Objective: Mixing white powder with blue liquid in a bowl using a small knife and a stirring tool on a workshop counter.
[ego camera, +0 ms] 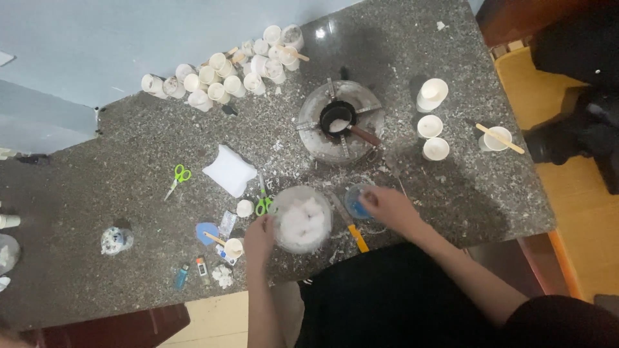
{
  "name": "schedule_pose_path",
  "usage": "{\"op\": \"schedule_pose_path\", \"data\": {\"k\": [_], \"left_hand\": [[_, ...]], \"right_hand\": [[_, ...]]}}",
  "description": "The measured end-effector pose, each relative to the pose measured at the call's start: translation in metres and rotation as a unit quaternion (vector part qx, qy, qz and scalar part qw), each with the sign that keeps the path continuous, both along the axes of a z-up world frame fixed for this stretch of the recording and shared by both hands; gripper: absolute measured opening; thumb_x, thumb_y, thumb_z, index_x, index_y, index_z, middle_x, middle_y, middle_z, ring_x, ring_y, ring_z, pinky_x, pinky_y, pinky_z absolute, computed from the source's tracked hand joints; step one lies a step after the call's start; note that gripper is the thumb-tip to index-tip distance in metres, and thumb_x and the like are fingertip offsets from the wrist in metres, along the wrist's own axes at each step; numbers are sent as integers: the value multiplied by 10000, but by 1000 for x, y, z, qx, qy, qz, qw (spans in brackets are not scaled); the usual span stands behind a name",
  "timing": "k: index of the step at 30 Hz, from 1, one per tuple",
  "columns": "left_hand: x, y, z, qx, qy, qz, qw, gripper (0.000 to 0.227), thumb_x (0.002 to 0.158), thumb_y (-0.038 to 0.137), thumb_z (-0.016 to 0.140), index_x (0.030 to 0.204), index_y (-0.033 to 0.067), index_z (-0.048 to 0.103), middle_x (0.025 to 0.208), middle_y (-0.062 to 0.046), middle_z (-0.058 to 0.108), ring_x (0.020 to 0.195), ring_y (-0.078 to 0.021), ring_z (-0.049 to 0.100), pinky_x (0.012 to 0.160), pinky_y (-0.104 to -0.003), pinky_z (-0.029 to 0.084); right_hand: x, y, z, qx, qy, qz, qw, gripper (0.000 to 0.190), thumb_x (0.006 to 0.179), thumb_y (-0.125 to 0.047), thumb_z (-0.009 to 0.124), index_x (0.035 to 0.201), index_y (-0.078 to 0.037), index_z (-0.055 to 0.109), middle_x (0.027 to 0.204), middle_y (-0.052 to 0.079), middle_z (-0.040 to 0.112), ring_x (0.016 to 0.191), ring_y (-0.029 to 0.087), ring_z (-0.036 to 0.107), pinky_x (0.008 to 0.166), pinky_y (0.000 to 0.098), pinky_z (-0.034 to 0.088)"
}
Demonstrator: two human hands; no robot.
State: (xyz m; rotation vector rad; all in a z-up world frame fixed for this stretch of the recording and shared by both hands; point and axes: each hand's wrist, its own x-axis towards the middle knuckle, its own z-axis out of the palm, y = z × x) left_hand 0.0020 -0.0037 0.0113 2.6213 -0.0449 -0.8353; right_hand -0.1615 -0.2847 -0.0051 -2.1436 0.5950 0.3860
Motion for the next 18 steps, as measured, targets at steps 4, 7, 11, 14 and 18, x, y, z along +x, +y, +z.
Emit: {"op": "schedule_pose_path", "data": {"k": [4,7,11,14,18], "left_hand": [[-3,-1,3,-38,-40,31,998,433,1067,359,467,1292,66,693,1158,-217,734,1121,-386,691,963,-526,535],[-3,-1,1,-36,-79,34,996,442,1060,338,495,1257,-7,688,1177,-272,710,1144,-434,666,979,-550,519],[-2,15,-31,-13,-58,40,997,414,1069,322,470,1105,-10,714,1009,-214,712,1008,-364,684,904,-474,522],[-12,18,-25,24,-16,19,999,518,1073,367,416,937,1,757,835,-177,727,858,-329,718,812,-433,539],[-29,32,-45,44,4,48,998,473,1077,374,420,852,84,718,734,-80,661,703,-188,617,696,-360,473]], "right_hand": [[-16,23,-53,-51,-27,120,991,264,977,-312,592,1089,-110,720,905,136,759,842,309,738,727,398,570],[-17,33,-59,-36,8,210,977,328,1006,-353,516,1012,-73,687,842,153,735,789,333,715,664,437,547],[-14,35,-61,-48,2,239,970,279,992,-330,536,1001,-86,671,827,131,717,768,335,711,651,415,540],[-15,31,-59,-56,8,240,969,289,999,-351,525,1020,-99,665,848,125,720,791,338,711,675,417,546],[-17,26,-39,-55,9,229,972,311,1008,-372,512,1058,-97,647,884,154,722,826,383,712,696,453,555]]}}
